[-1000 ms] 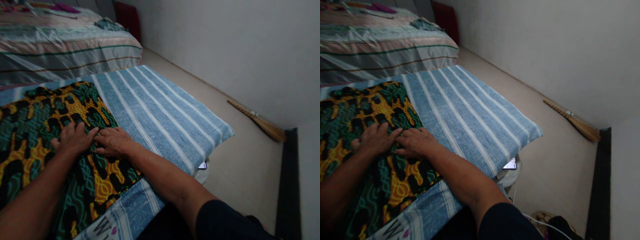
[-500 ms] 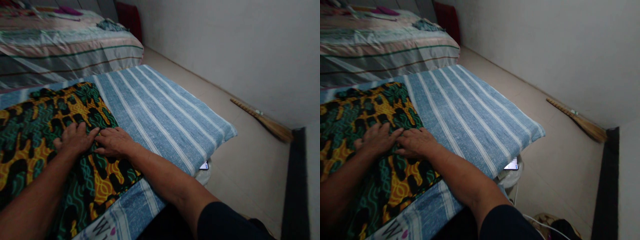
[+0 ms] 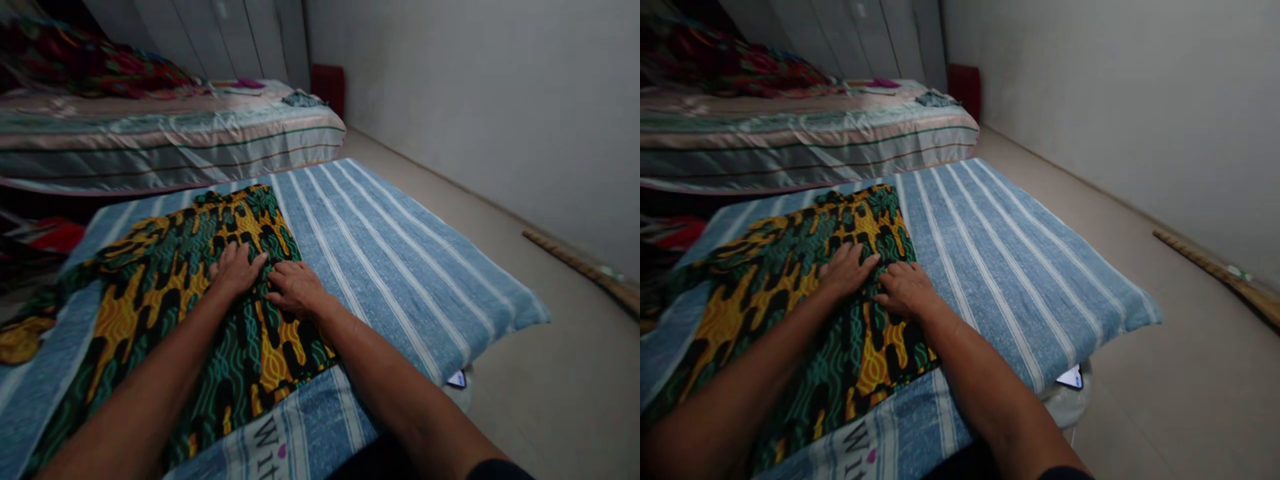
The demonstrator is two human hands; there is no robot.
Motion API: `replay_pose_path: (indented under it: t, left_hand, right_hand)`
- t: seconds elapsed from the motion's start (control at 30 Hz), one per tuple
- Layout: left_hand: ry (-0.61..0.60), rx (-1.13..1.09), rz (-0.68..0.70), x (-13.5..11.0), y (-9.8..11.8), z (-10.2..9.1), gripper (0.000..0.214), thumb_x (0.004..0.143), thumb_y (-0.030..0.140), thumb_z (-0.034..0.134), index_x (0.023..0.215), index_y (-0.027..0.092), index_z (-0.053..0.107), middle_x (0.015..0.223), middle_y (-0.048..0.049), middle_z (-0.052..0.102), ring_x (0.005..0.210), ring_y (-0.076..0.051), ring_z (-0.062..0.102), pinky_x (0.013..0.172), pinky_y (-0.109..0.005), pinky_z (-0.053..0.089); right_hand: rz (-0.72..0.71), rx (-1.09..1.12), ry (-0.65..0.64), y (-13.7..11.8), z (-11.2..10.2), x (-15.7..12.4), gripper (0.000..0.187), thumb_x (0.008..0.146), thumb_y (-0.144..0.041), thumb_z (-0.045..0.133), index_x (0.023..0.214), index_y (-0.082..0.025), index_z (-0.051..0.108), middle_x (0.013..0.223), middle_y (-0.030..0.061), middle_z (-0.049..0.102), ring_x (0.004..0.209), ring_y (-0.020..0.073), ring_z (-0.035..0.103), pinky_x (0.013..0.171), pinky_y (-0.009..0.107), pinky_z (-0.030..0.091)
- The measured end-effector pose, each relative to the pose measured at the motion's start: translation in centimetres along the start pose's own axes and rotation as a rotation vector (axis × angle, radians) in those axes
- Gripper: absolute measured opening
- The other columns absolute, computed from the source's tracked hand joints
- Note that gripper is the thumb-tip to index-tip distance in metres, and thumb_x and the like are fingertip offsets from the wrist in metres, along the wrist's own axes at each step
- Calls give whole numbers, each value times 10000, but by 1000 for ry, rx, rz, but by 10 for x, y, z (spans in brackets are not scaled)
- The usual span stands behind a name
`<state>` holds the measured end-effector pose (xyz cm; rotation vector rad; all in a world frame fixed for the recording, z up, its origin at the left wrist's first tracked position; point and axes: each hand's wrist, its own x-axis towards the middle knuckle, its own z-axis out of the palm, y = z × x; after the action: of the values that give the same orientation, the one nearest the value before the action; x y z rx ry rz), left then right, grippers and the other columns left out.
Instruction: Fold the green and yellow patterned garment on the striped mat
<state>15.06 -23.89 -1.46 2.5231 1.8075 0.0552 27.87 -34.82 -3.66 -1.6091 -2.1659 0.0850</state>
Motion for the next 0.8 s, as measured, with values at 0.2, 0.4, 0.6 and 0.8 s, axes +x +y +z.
replay_pose_path:
  t: [0.2, 0.4, 0.6, 0.8]
  left_hand:
    - [-8, 36, -105, -25, -13, 6, 759, 858, 615, 214, 1393, 93, 352, 1506, -197, 227, 1394, -327, 172, 1085, -536, 172]
    - [-61, -15, -155, -33, -18, 15, 789, 847, 642, 210, 1440, 127, 280, 1525, -167, 178, 1406, -328, 127, 1086, -562, 151]
    - [35, -9, -114, -45, -17, 14, 732, 859, 610, 246, 1430, 158, 315, 1515, -159, 221, 1404, -324, 143, 1092, -560, 135]
    - [-32, -79, -32, -63, -17, 18, 663, 891, 560, 215, 1424, 181, 323, 1515, -146, 228, 1408, -291, 147, 1089, -570, 147]
  right_hand:
    - [-4, 27, 4, -4, 1, -3, 316, 856, -441, 547, 1045, -189, 572, 1136, 78, 545, 1122, 211, 433, 940, 369, 327]
    - [5, 34, -9, -8, 1, -5, 326, 849, -409, 559, 1094, -195, 578, 1161, 88, 555, 1148, 216, 444, 955, 374, 334]
    - [23, 45, -12, -8, 9, -8, 378, 849, -400, 550, 1169, -200, 570, 1271, 109, 521, 1212, 233, 425, 1000, 397, 321]
    - [17, 26, -23, -8, 15, -11, 395, 858, -382, 528, 1196, -183, 572, 1303, 119, 513, 1221, 255, 437, 1007, 401, 338]
